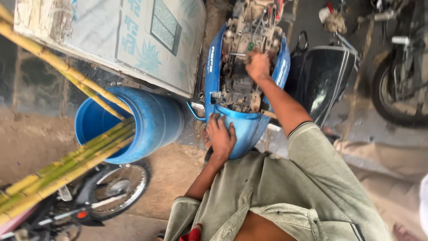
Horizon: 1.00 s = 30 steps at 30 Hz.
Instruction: The person removes a blue plastic cover from the front of a motorcycle, then reattaches it by aligning it and inserting several bolts by hand. The person uses a red cloth to wipe the cover before reinstallation.
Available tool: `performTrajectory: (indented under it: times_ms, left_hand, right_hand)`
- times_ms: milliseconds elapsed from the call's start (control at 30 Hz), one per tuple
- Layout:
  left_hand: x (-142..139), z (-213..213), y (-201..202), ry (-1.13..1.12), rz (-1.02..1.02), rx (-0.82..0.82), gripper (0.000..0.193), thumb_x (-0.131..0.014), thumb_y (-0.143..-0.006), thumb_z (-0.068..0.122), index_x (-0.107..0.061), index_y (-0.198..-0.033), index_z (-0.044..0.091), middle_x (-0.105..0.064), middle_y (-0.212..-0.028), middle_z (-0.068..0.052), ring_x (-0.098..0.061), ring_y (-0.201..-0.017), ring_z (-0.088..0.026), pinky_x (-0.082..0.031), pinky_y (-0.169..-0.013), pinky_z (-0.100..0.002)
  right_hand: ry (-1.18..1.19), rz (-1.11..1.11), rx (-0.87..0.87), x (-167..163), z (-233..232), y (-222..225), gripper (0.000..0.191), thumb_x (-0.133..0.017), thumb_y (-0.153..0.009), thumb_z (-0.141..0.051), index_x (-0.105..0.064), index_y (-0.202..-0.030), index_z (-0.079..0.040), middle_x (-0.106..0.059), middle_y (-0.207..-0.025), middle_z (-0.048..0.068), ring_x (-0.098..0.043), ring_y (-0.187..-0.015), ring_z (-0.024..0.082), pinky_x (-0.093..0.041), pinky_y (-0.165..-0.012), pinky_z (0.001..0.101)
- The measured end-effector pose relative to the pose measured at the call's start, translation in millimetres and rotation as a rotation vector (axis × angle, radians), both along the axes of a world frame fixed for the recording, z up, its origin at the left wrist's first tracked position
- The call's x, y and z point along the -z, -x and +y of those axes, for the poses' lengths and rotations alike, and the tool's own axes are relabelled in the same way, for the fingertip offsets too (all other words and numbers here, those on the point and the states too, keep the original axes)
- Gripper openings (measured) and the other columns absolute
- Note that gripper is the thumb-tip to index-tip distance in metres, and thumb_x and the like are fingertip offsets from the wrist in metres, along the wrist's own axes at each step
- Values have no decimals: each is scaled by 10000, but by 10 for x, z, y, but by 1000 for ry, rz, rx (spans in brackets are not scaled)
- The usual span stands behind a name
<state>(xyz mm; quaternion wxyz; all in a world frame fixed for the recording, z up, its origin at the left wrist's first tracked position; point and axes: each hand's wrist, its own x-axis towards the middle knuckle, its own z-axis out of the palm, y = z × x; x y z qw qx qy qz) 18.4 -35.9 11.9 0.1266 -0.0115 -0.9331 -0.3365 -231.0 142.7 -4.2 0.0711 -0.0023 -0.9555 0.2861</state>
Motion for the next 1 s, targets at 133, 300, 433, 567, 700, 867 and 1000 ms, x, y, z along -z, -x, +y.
performTrajectory:
  times_ms: [133,300,433,567,700,867,1000]
  left_hand:
    - [42,-82,-10,-53,6,66,470,-645,-934,179,-505,-1330,-33,-464,-1446,-288,-395,-1403,-498,-314,-1130,-604]
    - [88,17,-34,-55,-46,64,494,-654,-926,190,-505,-1347,-21,-445,-1479,-278,-394,-1417,-486,-309,-1133,-603]
    - [76,91,-30,-1,-90,25,520,-665,-898,221,-523,-1336,-20,-473,-1467,-253,-407,-1406,-482,-301,-1123,-621]
    - [59,178,21,48,-6,-53,492,-661,-927,260,-556,-1319,-18,-524,-1452,-234,-422,-1399,-488,-343,-1106,-611]
    - [79,362,30,188,-23,-166,456,-666,-944,283,-587,-1289,-5,-561,-1415,-221,-432,-1404,-484,-366,-1101,-610]
    - [100,475,80,217,-55,-237,451,-671,-950,307,-603,-1276,3,-584,-1392,-211,-462,-1387,-467,-375,-1104,-598]
    - [66,501,139,216,-53,-269,451,-670,-944,322,-610,-1267,12,-601,-1368,-213,-491,-1358,-455,-386,-1097,-569]
  right_hand:
    - [161,187,234,-44,137,-172,183,-729,-803,-41,-792,-970,-82,-750,-1075,198,-740,-938,371,-584,-852,411]
    - [659,126,508,-116,519,-279,165,-661,-866,-5,-762,-995,-25,-802,-904,137,-795,-781,181,-627,-714,301]
    - [578,3,450,-47,964,-183,236,-665,-812,24,-723,-1037,-13,-783,-969,116,-769,-769,184,-612,-680,316]
    - [201,54,285,128,1357,24,229,-729,-812,-16,-744,-1037,-59,-800,-1003,157,-794,-947,252,-601,-868,357]
    - [68,-196,87,235,1579,264,373,-801,-784,-170,-687,-1133,-99,-758,-1061,185,-731,-1005,342,-574,-904,425]
    - [-193,-369,-16,58,1556,558,486,-815,-800,-382,-653,-1181,-128,-711,-1082,200,-671,-986,413,-529,-838,497]
    - [-265,-158,-229,-82,1336,745,395,-821,-804,-392,-719,-1075,-123,-740,-1060,185,-700,-971,390,-559,-817,480]
